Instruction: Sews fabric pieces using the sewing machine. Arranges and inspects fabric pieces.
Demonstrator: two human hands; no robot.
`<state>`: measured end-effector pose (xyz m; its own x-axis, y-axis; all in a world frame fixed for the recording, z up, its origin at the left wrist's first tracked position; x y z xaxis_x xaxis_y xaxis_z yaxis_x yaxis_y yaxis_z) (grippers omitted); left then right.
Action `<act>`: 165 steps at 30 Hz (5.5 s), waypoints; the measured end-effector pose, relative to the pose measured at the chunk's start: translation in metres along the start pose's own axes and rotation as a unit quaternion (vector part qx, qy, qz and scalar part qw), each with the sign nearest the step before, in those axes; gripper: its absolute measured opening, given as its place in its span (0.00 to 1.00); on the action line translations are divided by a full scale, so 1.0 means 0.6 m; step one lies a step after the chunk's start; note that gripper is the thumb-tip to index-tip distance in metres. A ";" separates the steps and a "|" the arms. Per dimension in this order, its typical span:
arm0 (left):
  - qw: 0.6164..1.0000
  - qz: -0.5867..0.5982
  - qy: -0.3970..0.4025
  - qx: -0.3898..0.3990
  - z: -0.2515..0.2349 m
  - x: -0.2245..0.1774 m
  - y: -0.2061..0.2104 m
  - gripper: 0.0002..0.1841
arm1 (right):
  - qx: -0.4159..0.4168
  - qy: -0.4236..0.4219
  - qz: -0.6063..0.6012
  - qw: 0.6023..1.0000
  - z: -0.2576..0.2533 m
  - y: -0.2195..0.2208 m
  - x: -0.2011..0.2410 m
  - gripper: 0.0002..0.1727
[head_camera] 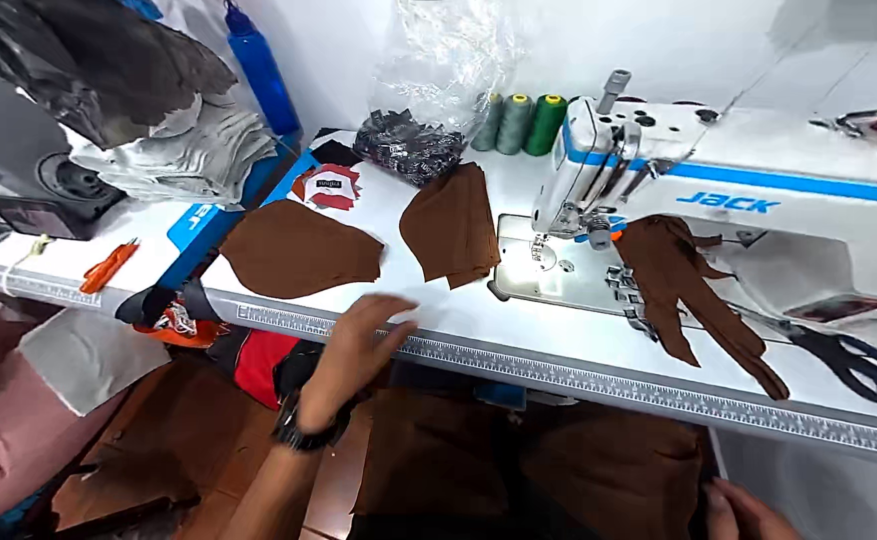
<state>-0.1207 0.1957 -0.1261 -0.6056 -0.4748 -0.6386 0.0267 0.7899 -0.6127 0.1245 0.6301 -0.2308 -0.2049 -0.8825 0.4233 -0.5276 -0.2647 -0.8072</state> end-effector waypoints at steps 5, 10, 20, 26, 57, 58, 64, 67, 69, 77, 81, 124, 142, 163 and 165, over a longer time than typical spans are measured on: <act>0.986 -0.080 0.017 0.144 -0.190 0.067 0.087 0.15 | -0.068 -0.182 -0.079 0.978 -0.148 0.059 0.194 0.12; 0.981 -0.090 0.024 0.169 -0.215 0.076 0.072 0.09 | 0.008 -0.242 -0.096 0.965 -0.237 0.145 0.314 0.13; 0.990 0.089 -0.102 0.034 -0.221 0.061 0.021 0.06 | 0.205 -0.268 0.095 0.936 -0.415 0.258 0.467 0.30; 0.991 0.129 -0.007 0.019 -0.274 0.020 0.048 0.08 | 0.143 -0.255 0.070 0.954 -0.346 0.251 0.489 0.32; 0.931 -0.081 0.107 0.338 -0.340 0.087 0.223 0.42 | 0.118 -0.291 0.017 0.949 -0.190 0.149 0.306 0.22; 0.931 -0.080 0.109 0.340 -0.342 0.088 0.223 0.43 | 0.117 -0.293 0.012 0.949 -0.190 0.149 0.306 0.22; 0.940 -0.055 0.133 0.310 -0.336 0.095 0.222 0.43 | 0.018 -0.162 -0.042 0.986 -0.231 0.102 0.223 0.12; 0.936 -0.066 0.120 0.323 -0.336 0.071 0.208 0.44 | -0.046 -0.097 0.045 0.993 -0.302 0.053 0.140 0.12; 0.936 -0.079 0.148 0.308 -0.336 0.087 0.219 0.49 | -0.017 -0.087 0.091 0.992 -0.346 0.032 0.111 0.12; 0.935 -0.102 0.165 0.297 -0.336 0.097 0.225 0.51 | 0.104 -0.182 0.092 0.973 -0.485 0.065 0.104 0.12; 0.935 -0.100 0.165 0.297 -0.336 0.096 0.225 0.51 | 0.160 -0.196 0.072 0.965 -0.521 0.085 0.092 0.10; 0.931 -0.064 0.270 0.238 -0.328 0.085 0.223 0.33 | 0.151 -0.432 0.005 0.889 -0.427 0.151 0.216 0.11; 0.916 -0.039 0.314 0.245 -0.292 0.066 0.203 0.20 | 0.165 -0.544 0.026 0.822 -0.497 0.175 0.204 0.18; 0.928 -0.021 0.267 0.260 -0.274 0.062 0.199 0.23 | 0.125 -0.540 -0.053 0.830 -0.482 0.170 0.179 0.15; 0.927 -0.012 0.256 0.272 -0.276 0.061 0.196 0.22 | 0.149 -0.552 -0.092 0.815 -0.491 0.183 0.174 0.15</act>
<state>-0.2714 0.3354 -0.1446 -0.9062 -0.1326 -0.4015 0.3212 0.4016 -0.8576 -0.1977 0.6236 -0.1540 0.8085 -0.5860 0.0541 -0.2075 -0.3698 -0.9056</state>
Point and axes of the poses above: each hand's wrist, its own z-axis away from the middle knuckle, its own y-axis out of the palm, x = y × z, the point moved 1 cm from there along -z, towards the middle knuckle, and after that the axes turned 11 degrees about z, right-handed, at the moved point
